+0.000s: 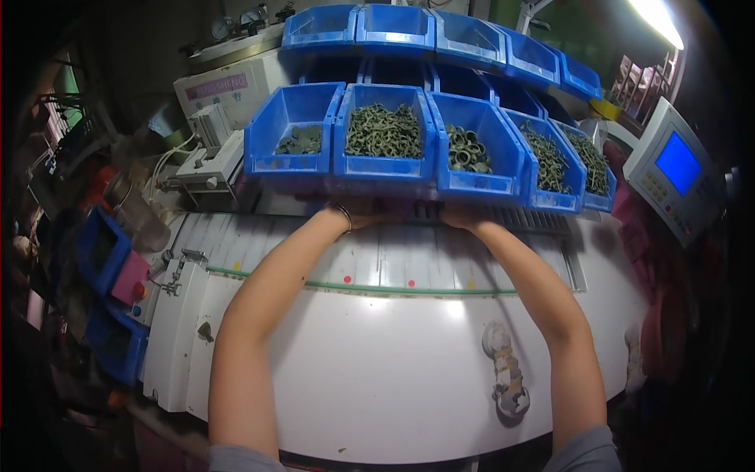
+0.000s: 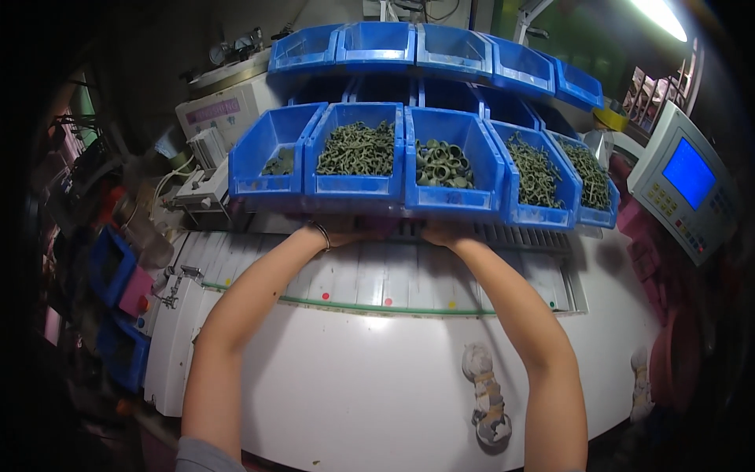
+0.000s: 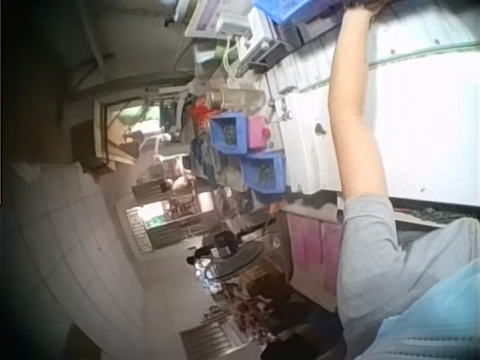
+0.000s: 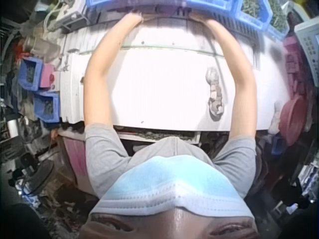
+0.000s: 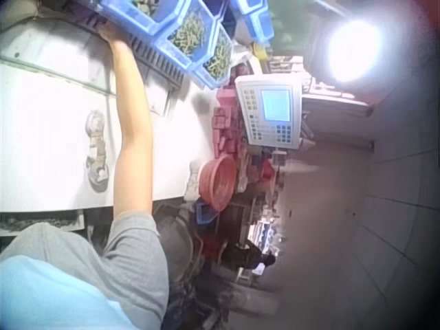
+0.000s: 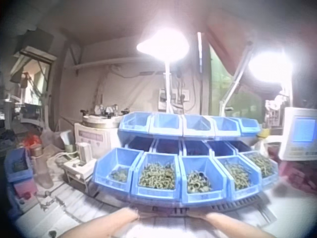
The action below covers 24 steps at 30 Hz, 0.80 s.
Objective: The person inserts small metal components and green plastic pieces into pink silicone molds, wipes the surface of the molds with a cloth, and organizes them on a workbench.
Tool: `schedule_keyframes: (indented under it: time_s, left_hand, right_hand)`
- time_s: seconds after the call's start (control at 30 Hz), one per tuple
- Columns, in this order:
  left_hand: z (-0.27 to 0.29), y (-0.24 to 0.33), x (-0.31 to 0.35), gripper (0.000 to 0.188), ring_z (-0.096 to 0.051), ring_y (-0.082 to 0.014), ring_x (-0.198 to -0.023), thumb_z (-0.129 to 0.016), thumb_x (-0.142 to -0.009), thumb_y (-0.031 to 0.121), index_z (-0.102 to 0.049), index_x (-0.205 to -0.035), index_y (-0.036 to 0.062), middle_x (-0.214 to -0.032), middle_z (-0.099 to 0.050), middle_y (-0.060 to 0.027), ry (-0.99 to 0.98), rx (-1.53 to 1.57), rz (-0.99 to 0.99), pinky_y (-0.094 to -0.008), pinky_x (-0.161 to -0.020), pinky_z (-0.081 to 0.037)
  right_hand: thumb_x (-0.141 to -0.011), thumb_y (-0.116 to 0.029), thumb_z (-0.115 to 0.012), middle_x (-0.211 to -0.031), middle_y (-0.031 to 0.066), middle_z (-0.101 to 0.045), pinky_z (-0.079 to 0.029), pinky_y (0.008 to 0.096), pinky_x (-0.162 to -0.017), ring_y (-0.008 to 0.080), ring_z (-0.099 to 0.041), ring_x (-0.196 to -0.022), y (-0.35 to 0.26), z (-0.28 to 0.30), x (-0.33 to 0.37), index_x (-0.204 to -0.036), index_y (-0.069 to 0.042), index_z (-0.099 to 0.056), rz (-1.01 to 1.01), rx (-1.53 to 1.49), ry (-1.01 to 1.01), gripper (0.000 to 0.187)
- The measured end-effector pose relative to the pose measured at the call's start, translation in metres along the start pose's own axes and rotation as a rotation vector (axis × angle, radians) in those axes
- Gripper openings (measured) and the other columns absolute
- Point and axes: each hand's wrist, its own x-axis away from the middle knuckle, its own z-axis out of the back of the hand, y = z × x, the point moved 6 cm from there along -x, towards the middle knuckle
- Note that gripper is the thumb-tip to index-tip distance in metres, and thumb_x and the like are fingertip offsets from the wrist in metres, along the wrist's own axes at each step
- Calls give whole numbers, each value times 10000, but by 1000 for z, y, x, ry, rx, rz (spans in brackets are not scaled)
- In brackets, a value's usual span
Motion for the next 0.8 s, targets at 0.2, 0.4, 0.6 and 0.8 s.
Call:
schedule_keyframes:
  time_s: [0.2,0.4,0.6,0.8]
  left_hand:
    - [-25,-18,-15,639,-434,-287,-1222,-573,-802,575,-518,-1259,133,-1315,-487,-123,29,93,8,-405,-1051,-313]
    - [-26,0,-22,669,-412,-284,-1241,-576,-802,575,-491,-1283,118,-1336,-464,-123,-13,222,44,-409,-1055,-314]
    - [-23,-1,-30,736,-369,-279,-1274,-535,-804,615,-428,-1330,111,-1391,-396,-117,-26,150,-94,-398,-1069,-305]
    - [-27,-1,-30,776,-382,-287,-1266,-574,-766,628,-420,-1333,122,-1372,-409,-139,63,214,-70,-401,-1060,-313]
  right_hand:
    - [-755,-220,-534,-1176,188,-557,-386,416,-973,337,-504,-1121,-1,10,-12,-1090,-67,-585,-2,-108,-27,372]
    - [-756,-204,-545,-1140,211,-572,-407,396,-952,345,-531,-1084,19,-24,-10,-1124,-39,-575,73,-5,-221,405]
    - [-719,-271,-613,-1136,212,-575,-423,383,-926,335,-548,-1056,27,-29,-14,-1121,-37,-583,69,-100,-304,467]
    - [-661,-341,-674,-1119,198,-584,-433,377,-913,323,-553,-1039,9,5,6,-1122,-41,-581,-47,-139,-405,558]
